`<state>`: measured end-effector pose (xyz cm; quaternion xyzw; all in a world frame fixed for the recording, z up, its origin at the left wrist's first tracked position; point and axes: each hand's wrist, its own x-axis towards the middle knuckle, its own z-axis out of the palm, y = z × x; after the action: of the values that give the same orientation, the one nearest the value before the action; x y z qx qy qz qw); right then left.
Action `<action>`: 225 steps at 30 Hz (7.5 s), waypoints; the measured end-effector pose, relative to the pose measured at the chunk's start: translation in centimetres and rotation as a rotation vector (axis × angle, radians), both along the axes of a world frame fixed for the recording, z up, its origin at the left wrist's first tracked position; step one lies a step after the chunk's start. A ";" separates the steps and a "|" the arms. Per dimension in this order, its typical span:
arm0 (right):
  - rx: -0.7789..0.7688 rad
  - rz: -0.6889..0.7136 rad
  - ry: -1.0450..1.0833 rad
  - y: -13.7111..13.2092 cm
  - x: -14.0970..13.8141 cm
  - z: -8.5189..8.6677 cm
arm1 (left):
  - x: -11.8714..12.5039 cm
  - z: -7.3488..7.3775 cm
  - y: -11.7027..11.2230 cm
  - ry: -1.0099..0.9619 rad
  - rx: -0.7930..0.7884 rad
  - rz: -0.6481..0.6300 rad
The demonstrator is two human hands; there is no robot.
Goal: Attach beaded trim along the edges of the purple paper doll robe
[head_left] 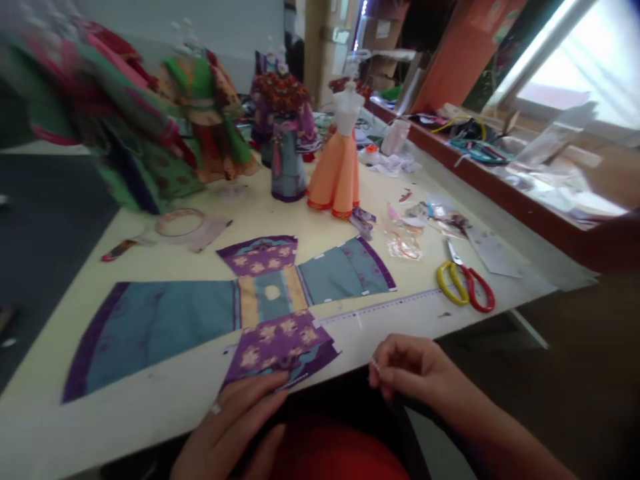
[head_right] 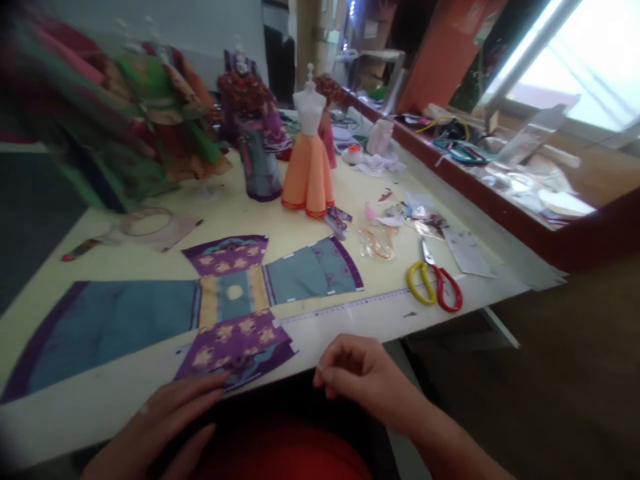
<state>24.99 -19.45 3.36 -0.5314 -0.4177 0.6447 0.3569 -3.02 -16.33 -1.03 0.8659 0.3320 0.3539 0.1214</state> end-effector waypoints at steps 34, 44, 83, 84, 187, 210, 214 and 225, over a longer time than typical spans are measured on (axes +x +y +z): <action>-0.084 0.290 0.013 1.1 -6.6 -1.9 | 1.8 1.5 -0.7 -0.207 -0.414 -0.082; -0.104 0.207 0.071 0.7 -6.7 -2.6 | 1.5 1.6 -0.8 -0.217 -0.394 -0.047; -0.096 0.209 0.023 0.4 -7.3 -2.6 | 1.6 1.2 -1.0 -0.178 -0.328 -0.044; -0.096 0.207 0.026 0.3 -7.2 -2.6 | 1.6 1.2 -1.0 -0.177 -0.325 -0.041; 1.039 0.273 -1.053 0.8 -6.3 -4.4 | 2.6 0.8 1.1 0.195 -0.122 0.106; 1.037 0.272 -1.060 0.8 -6.3 -4.4 | 1.8 1.3 1.4 0.189 -0.160 0.096; 1.042 0.266 -1.052 0.8 -6.3 -4.4 | 1.6 1.3 1.5 0.202 -0.165 0.086; 1.048 0.253 -1.049 0.8 -6.4 -4.5 | 1.3 0.9 1.3 0.253 -0.056 0.038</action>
<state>18.57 -18.62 -1.14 -0.4774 -0.8430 0.0597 0.2406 -1.73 -14.99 -0.09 0.8936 0.3705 0.2345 0.0959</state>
